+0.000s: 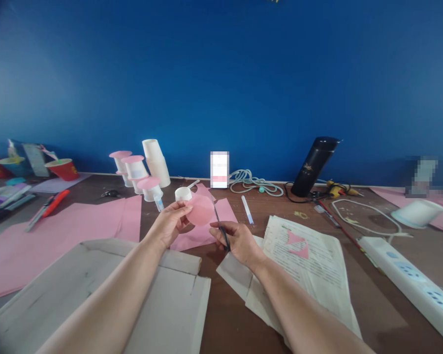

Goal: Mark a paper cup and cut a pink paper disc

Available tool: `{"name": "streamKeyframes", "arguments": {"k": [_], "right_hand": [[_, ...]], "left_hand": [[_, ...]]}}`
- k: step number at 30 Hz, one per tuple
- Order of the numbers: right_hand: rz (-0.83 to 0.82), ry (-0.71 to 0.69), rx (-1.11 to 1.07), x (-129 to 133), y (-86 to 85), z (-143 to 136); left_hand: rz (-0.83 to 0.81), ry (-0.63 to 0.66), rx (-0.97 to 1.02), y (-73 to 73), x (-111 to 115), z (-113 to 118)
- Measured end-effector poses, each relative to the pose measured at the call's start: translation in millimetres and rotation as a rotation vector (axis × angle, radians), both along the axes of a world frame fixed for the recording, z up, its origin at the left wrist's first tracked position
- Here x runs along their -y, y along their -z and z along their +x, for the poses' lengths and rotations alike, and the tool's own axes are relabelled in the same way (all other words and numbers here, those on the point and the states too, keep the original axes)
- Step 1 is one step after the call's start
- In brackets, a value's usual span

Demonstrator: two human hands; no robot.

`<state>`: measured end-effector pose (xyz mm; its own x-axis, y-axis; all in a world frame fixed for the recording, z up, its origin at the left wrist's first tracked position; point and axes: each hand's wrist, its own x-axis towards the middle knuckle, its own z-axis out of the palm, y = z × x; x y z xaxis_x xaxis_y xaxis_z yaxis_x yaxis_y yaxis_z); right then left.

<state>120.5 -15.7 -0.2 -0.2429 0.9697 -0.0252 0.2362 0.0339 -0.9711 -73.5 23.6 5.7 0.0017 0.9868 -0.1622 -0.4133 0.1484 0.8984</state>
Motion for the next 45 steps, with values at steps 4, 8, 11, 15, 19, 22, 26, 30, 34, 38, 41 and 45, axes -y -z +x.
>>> {"name": "streamKeyframes", "arguments": {"k": [4, 8, 11, 15, 19, 22, 26, 30, 34, 38, 41, 45], "right_hand": [[0.007, -0.001, 0.011, 0.6, -0.9, 0.1], [-0.004, 0.007, -0.001, 1.2, -1.8, -1.1], [-0.031, 0.027, -0.015, 1.9, -2.8, -2.2], [-0.054, 0.036, -0.035, 2.4, -2.7, -2.7], [-0.037, 0.031, -0.043, 2.2, -0.8, -2.2], [-0.037, 0.027, -0.044, 1.7, 0.4, -1.8], [-0.036, 0.028, -0.019, 0.7, 1.5, -1.2], [-0.037, 0.017, 0.0, 0.0, 2.4, -0.6], [-0.028, 0.01, 0.004, 0.3, 2.2, -0.5], [-0.023, 0.013, 0.007, 0.7, 1.6, -0.9], [-0.02, 0.02, 0.016, 1.3, 0.5, -1.5], [-0.018, 0.025, 0.029, 2.3, -2.1, -2.0]], "left_hand": [[0.003, 0.003, 0.009, -0.3, -0.1, 0.5], [0.016, -0.016, 0.021, 1.1, -1.1, 0.9], [0.026, -0.031, 0.043, 3.1, -2.1, 0.6], [0.026, -0.023, 0.041, 3.8, -2.2, 0.3], [0.022, -0.021, 0.037, 1.5, -0.8, 0.9], [0.009, -0.008, 0.043, 0.0, 0.2, 1.2], [-0.005, 0.004, 0.06, -0.2, 0.3, 1.2], [-0.01, 0.009, 0.068, -0.1, 0.2, 1.0], [-0.007, 0.015, 0.072, -0.8, 0.6, 1.1], [-0.014, -0.002, 0.077, -0.5, 0.4, 1.4], [-0.009, -0.018, 0.078, 0.0, 0.1, 1.6], [-0.01, -0.008, 0.046, -1.1, 1.0, 2.0]]}}
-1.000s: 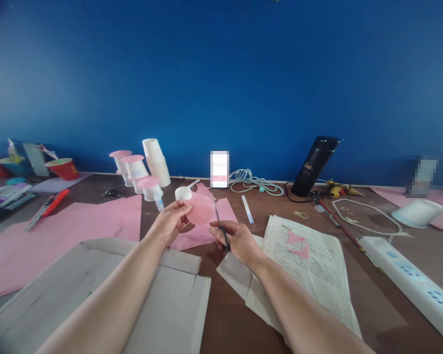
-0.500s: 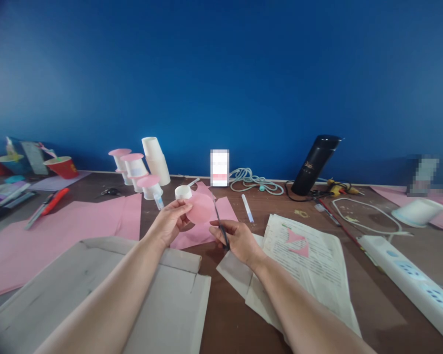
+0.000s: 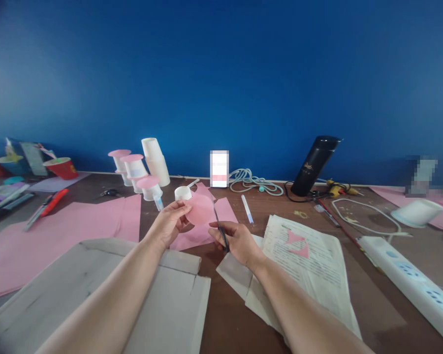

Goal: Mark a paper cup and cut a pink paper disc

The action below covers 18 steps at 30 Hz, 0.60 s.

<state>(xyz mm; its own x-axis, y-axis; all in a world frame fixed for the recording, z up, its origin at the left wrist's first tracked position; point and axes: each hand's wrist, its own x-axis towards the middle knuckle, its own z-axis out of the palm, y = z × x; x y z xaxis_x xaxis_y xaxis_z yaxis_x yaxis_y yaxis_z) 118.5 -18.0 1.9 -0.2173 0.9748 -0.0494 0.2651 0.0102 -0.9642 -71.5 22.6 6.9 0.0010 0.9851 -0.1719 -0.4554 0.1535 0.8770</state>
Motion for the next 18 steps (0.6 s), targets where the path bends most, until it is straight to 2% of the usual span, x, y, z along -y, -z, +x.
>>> {"name": "streamKeyframes", "arguments": {"k": [18], "right_hand": [[0.013, 0.009, -0.026, -2.2, 4.0, 1.3]], "left_hand": [[-0.016, -0.011, -0.06, -3.1, 2.3, 1.0]]}}
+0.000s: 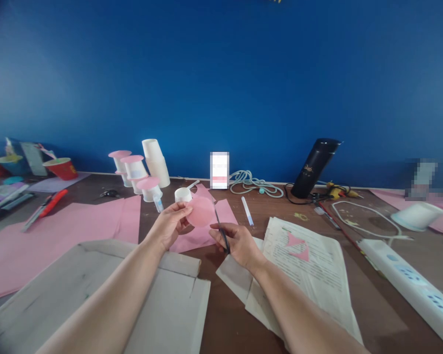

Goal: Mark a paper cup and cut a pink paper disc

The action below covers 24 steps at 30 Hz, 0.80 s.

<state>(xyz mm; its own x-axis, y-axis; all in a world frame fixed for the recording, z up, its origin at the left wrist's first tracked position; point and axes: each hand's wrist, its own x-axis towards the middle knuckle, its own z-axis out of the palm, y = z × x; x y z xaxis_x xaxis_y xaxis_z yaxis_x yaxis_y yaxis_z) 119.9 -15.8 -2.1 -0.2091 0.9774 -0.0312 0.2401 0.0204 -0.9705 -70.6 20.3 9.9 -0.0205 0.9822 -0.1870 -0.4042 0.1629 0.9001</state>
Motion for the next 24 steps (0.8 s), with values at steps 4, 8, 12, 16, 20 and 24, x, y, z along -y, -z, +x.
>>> {"name": "streamKeyframes", "arguments": {"k": [4, 8, 12, 16, 20, 24], "right_hand": [[-0.004, -0.018, -0.021, -1.7, 4.5, 1.0], [-0.01, -0.01, -0.021, -1.8, 4.0, 1.0], [-0.015, -0.001, -0.029, -0.9, 1.0, 0.2], [-0.029, 0.013, -0.05, -2.1, 3.1, 0.6], [-0.048, 0.035, -0.087, -4.1, 6.7, 1.8], [-0.102, 0.079, -0.183, -6.6, 8.6, 3.8]], "left_hand": [[0.01, 0.008, 0.014, 1.7, -1.2, -0.7], [0.007, 0.004, 0.015, 3.1, -1.9, -0.6], [0.007, 0.006, 0.013, 3.2, -1.9, -0.5], [0.014, 0.011, 0.017, 4.1, -2.2, -1.2], [0.019, 0.035, 0.055, 5.8, -3.0, -1.5], [0.025, 0.064, 0.056, 5.8, -3.0, -0.7]]}}
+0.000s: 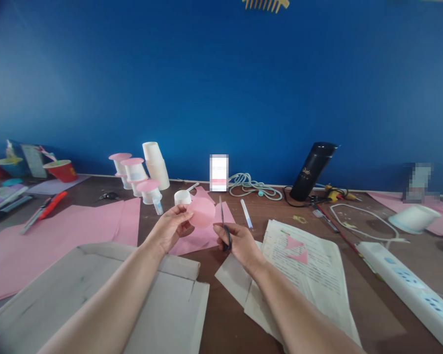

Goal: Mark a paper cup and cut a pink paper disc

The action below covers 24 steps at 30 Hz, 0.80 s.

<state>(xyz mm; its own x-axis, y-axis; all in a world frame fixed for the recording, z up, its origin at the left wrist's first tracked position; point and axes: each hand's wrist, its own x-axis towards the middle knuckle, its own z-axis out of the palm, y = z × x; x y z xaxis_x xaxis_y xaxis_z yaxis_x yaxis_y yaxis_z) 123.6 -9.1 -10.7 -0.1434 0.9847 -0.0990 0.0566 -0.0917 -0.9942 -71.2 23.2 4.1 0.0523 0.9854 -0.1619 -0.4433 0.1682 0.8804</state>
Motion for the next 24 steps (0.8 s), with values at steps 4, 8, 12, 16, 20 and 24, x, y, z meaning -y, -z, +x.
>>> {"name": "streamKeyframes", "arguments": {"k": [4, 8, 12, 16, 20, 24], "right_hand": [[-0.027, 0.044, -0.051, -3.1, 1.5, 2.8], [-0.035, 0.039, -0.028, -3.0, 0.7, 2.5], [-0.047, 0.001, -0.016, -0.1, -1.7, -0.3], [-0.038, -0.039, 0.001, 2.1, -3.6, -1.4], [-0.012, -0.08, 0.036, 2.7, -3.4, -1.8], [0.025, -0.105, 0.073, 2.9, -1.8, -2.5]], "left_hand": [[-0.01, 0.014, -0.007, -1.1, 1.4, 0.8], [-0.024, 0.008, 0.026, -1.4, 2.3, 1.6], [-0.02, 0.022, 0.071, -1.2, 2.6, 2.2], [-0.031, 0.027, 0.088, -1.3, 3.2, 2.3], [-0.019, 0.032, 0.066, 0.2, 3.0, 2.3], [0.004, 0.033, 0.056, 4.1, 0.9, 1.9]]}}
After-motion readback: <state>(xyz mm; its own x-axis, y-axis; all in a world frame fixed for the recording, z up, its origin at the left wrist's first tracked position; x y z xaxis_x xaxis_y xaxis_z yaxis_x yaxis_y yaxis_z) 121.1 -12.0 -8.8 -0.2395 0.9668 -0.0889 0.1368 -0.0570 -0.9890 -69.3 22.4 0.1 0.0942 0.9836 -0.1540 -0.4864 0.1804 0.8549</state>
